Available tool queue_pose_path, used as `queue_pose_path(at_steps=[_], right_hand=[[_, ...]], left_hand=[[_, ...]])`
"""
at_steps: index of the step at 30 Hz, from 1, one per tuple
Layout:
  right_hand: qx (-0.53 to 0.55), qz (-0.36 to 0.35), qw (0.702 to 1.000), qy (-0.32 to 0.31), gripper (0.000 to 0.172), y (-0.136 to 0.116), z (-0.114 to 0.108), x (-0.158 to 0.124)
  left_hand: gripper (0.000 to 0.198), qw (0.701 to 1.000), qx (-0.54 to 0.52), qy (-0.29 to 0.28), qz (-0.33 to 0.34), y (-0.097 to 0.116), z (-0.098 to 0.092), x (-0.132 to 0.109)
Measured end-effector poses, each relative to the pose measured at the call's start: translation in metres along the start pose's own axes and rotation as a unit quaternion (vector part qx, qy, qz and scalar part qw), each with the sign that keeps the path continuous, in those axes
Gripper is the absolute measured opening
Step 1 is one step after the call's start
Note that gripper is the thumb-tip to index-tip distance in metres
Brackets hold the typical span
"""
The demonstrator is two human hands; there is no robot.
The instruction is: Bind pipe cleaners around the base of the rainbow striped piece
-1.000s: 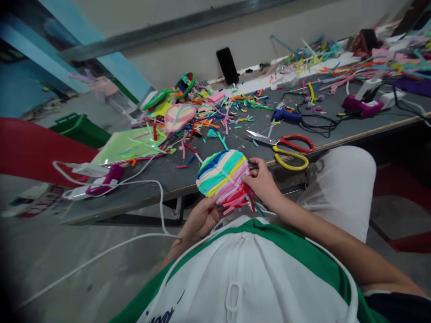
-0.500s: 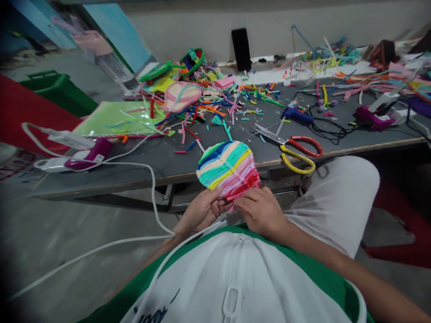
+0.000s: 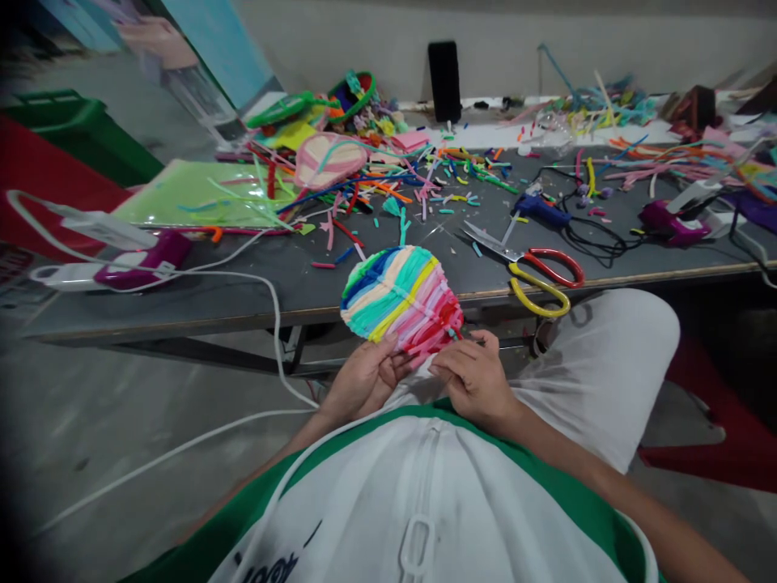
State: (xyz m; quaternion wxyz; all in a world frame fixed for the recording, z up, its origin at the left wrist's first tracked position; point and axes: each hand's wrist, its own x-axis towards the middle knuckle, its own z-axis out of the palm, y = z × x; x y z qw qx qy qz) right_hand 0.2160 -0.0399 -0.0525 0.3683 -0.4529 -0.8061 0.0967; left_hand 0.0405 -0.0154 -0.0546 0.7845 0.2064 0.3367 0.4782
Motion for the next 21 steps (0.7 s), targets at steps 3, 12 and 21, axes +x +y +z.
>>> queue_pose_path(at_steps=[3,12,21], right_hand=[[-0.038,-0.008,0.999,0.012,0.02,0.0019,-0.0016,-0.0005],[-0.093,-0.065,0.993,0.034,0.017,0.003,0.0029,0.0015],[-0.06,-0.045,0.997,0.023,0.007,0.0055,0.0029,-0.0009]], left_hand=[[0.027,1.0,-0.002,-0.002,0.002,0.0007,-0.0014,0.0004],[0.032,0.999,0.013,-0.039,-0.008,0.0017,0.0043,-0.004],[0.029,1.0,-0.003,-0.015,0.005,-0.0052,0.0036,-0.0032]])
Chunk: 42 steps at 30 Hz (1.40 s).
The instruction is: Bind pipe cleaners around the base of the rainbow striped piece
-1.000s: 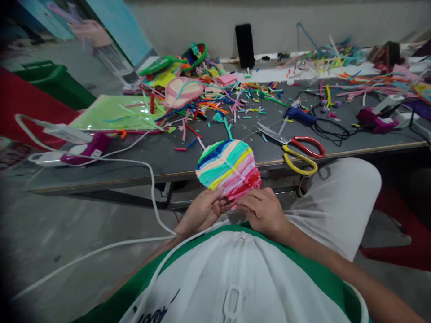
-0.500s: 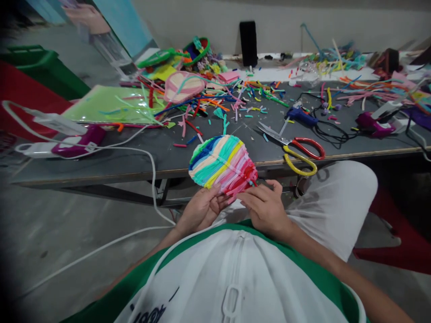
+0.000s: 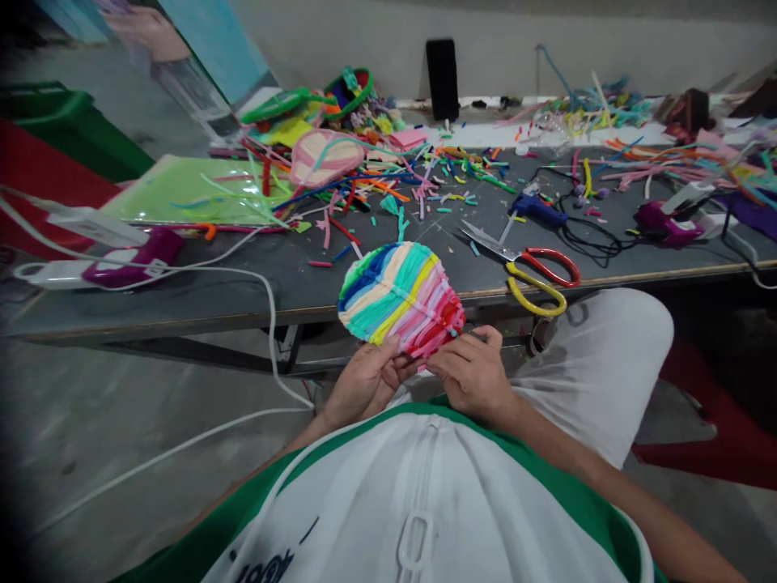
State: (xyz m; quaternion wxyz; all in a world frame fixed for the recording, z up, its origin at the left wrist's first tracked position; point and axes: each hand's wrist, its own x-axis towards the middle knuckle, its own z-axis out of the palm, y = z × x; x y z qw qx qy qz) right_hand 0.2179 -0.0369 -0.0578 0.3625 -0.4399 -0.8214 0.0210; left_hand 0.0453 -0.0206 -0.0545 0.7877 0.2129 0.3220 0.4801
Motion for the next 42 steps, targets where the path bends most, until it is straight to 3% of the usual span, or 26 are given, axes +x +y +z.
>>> queue_pose_path(at_steps=[9,17,23,31,35,42], right_hand=[[-0.046,0.06,0.997,0.009,0.007,-0.003,-0.003,-0.003],[-0.096,0.067,0.992,-0.056,0.014,-0.005,-0.014,0.004],[-0.116,0.073,0.984,-0.111,0.017,-0.006,-0.017,0.01],[-0.113,0.065,0.979,-0.156,0.015,-0.003,-0.019,0.014],[-0.105,0.039,0.982,-0.154,0.014,0.0,-0.017,0.012],[-0.077,0.023,0.991,-0.109,0.021,0.004,-0.013,0.005]], left_hand=[[0.023,0.999,-0.03,0.003,0.042,-0.005,0.001,0.0],[0.02,0.998,-0.018,0.03,0.047,-0.008,0.004,-0.001],[0.027,0.999,0.0,0.026,0.044,-0.013,0.005,-0.001],[0.018,0.997,0.06,0.019,0.044,-0.02,0.0,-0.002],[0.016,0.998,0.053,-0.001,0.029,-0.018,-0.002,-0.002],[0.02,1.0,0.004,0.026,0.009,-0.012,-0.004,0.001]])
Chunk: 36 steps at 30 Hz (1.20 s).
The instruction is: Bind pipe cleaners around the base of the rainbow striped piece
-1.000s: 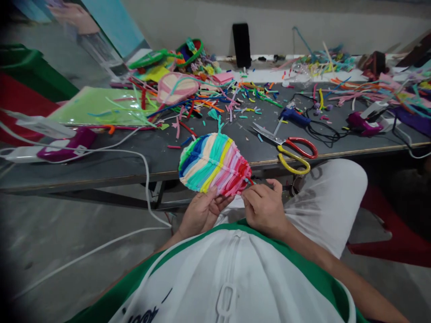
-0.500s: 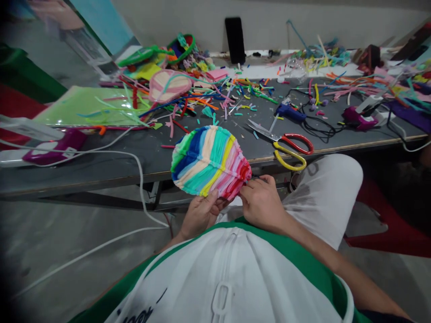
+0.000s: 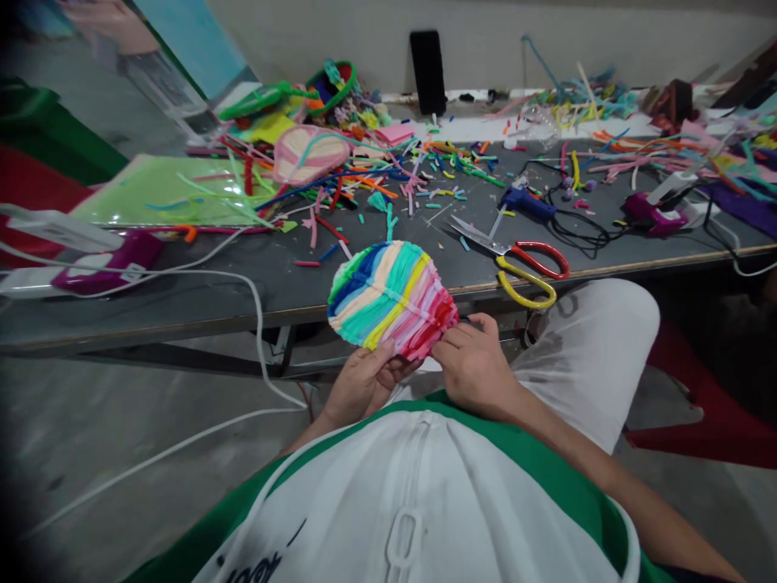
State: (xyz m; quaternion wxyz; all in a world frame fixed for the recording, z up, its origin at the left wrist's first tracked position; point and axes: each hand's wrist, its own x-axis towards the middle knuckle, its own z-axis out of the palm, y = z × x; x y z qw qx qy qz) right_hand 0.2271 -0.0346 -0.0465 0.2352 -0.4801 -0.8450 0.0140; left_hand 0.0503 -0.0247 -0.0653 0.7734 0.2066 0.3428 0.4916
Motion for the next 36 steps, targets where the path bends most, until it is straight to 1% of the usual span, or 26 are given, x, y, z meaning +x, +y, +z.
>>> queue_pose_path(at_steps=[6,9,12,15,19,23,29,32,36], right_hand=[[-0.012,0.008,1.0,0.019,0.02,0.0,0.005,-0.001],[-0.022,0.013,0.999,0.035,0.021,-0.001,0.008,-0.002],[-0.032,0.026,0.998,0.044,0.016,-0.004,0.01,-0.002],[-0.036,0.036,0.997,0.053,0.016,-0.006,0.01,0.0],[-0.027,0.019,0.997,0.066,0.017,-0.009,0.007,0.002],[-0.019,0.007,0.997,0.071,0.014,-0.01,0.004,0.002],[0.001,0.018,0.996,0.087,0.011,-0.007,0.001,-0.003],[0.032,0.026,0.994,0.097,0.008,-0.007,0.0,-0.003],[0.047,0.047,0.993,0.101,0.007,-0.008,-0.001,0.001]], left_hand=[[0.016,1.0,-0.004,0.002,-0.008,0.004,0.002,-0.001],[0.021,1.0,-0.008,-0.008,-0.028,0.006,0.001,0.0],[0.028,0.999,-0.012,-0.019,-0.038,0.008,0.0,0.0],[0.029,0.999,-0.012,-0.024,-0.041,0.009,0.0,0.001],[0.026,0.998,-0.004,-0.028,-0.053,0.012,-0.001,0.0],[0.023,0.998,0.003,-0.035,-0.061,0.013,-0.002,0.001],[0.018,0.999,0.0,-0.031,-0.037,0.011,-0.003,0.0],[0.019,0.999,0.002,-0.032,-0.028,0.011,0.0,-0.002],[0.012,1.0,0.007,-0.02,-0.006,0.011,0.007,-0.006]])
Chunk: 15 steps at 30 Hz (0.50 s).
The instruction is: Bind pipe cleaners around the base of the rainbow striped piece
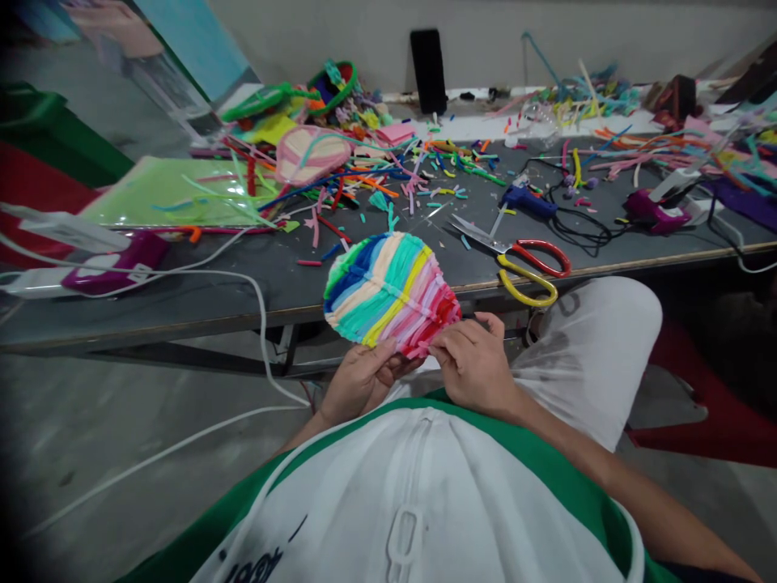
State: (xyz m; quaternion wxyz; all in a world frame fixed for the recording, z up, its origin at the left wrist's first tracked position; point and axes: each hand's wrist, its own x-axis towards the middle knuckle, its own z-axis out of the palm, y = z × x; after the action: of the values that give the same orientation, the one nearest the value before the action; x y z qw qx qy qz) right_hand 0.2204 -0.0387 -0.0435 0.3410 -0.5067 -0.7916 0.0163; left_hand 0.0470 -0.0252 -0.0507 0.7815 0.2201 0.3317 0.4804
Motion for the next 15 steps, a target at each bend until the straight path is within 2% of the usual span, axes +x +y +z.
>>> queue_pose_path(at_steps=[8,15], right_hand=[[0.01,-0.015,1.0,0.007,0.008,-0.0025,0.0052,0.0019],[-0.007,0.048,0.998,-0.051,0.008,-0.0024,0.0073,0.0027]], left_hand=[[0.012,1.0,0.001,-0.001,0.012,-0.0021,0.0023,-0.002],[0.017,1.0,-0.001,-0.01,-0.006,-0.006,-0.0036,0.0012]])
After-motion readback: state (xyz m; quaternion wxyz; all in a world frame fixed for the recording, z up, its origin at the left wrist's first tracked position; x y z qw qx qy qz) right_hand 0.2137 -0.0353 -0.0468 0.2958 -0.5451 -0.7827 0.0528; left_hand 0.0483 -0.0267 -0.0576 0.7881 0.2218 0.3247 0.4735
